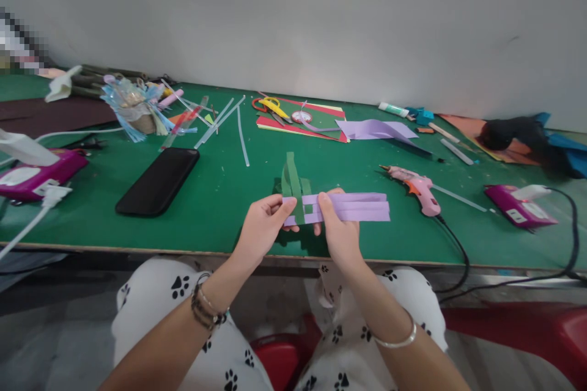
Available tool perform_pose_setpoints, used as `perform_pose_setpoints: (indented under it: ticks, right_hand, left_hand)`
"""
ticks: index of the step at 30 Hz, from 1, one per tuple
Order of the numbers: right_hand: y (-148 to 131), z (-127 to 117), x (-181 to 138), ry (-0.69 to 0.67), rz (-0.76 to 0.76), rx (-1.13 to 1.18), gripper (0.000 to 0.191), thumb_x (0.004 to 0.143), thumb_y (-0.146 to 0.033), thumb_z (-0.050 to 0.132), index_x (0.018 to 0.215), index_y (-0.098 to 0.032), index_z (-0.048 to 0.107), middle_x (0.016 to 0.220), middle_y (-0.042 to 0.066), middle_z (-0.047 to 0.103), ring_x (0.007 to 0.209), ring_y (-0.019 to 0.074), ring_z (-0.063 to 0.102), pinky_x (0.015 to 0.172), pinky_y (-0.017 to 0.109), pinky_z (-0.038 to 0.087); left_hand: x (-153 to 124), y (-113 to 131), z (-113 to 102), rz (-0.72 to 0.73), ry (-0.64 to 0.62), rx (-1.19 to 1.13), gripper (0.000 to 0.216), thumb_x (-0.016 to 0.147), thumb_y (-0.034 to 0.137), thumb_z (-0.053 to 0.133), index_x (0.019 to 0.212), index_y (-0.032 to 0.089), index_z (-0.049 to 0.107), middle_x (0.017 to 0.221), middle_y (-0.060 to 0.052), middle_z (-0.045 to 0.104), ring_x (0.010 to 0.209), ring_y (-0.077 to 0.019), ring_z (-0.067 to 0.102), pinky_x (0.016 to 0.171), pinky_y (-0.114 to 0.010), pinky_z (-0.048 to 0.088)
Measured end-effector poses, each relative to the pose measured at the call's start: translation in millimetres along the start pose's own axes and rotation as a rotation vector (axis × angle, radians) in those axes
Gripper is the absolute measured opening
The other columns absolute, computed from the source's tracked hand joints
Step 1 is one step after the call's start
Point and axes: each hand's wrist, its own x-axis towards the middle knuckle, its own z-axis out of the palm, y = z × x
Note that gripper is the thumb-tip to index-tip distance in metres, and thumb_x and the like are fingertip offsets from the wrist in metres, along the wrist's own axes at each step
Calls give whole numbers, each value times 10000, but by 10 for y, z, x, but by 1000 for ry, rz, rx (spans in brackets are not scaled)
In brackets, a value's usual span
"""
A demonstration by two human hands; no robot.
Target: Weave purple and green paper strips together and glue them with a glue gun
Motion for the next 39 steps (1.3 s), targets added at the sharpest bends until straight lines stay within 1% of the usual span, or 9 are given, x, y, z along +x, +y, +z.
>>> perform_pose_setpoints:
  ticks: [4,9,13,21,23,27,30,32,39]
  right_hand:
    - [13,-3,8,12,-6,8,290,779,-490,463,648,-244,382,351,-101,406,343,105,409,440,269,347]
    - [3,13,-6,13,-2,6,284,776,-472,473,640,-233,402,349,-111,416,343,93,414,438,251,340]
    - [3,5,4,51,-17,27,271,775,-454,480,635,-234,406,340,-115,409,332,85,400,427,240,330]
    - [14,15,9,48,1,62,271,735,-455,520,624,-220,445,339,-104,404,322,77,394,406,230,336]
    - [7,22,5,43,6,62,284,725,-458,525,599,-216,449,341,-101,404,324,71,392,402,223,339]
    - [1,45,-12,84,78,68,361,660,-510,570,517,-212,424,330,-100,368,301,54,338,347,212,290]
    - [11,61,-21,110,151,88,410,604,-537,603,467,-210,398,329,-93,362,301,47,320,316,206,247]
    - [17,64,-19,117,161,106,398,599,-530,610,478,-208,408,338,-92,371,304,46,315,309,203,235]
    - [-18,26,-9,72,94,71,312,694,-456,554,544,-204,446,347,-94,400,298,43,316,309,190,243]
  left_hand:
    - [17,16,-19,31,-25,26,202,689,309,583,551,165,546,485,44,560,437,-80,523,420,-167,421]
    - [34,20,4,-104,-57,-71,71,640,213,612,631,144,623,574,20,633,434,-72,551,454,-175,468]
    - [41,37,-5,-166,-94,-84,57,644,159,612,665,136,659,546,9,645,408,-75,565,437,-162,465]
    - [37,62,2,-142,-65,-108,45,648,124,609,639,134,652,480,12,634,387,-77,564,422,-147,463]
    - [32,53,13,-132,-86,-98,43,651,129,610,629,141,644,462,23,618,378,-71,553,415,-143,456]
    - [23,0,18,-117,-246,-26,197,695,196,598,506,144,577,418,25,585,304,-48,487,350,-126,381]
    - [20,-33,13,-128,-342,-1,251,743,250,562,521,135,579,418,14,593,262,-46,457,332,-133,357]
    - [19,-32,13,-150,-349,0,262,763,255,544,535,131,582,418,9,596,258,-51,460,337,-139,361]
    - [12,27,21,-226,-317,13,304,803,209,475,524,131,569,406,10,588,257,-57,461,334,-146,355]
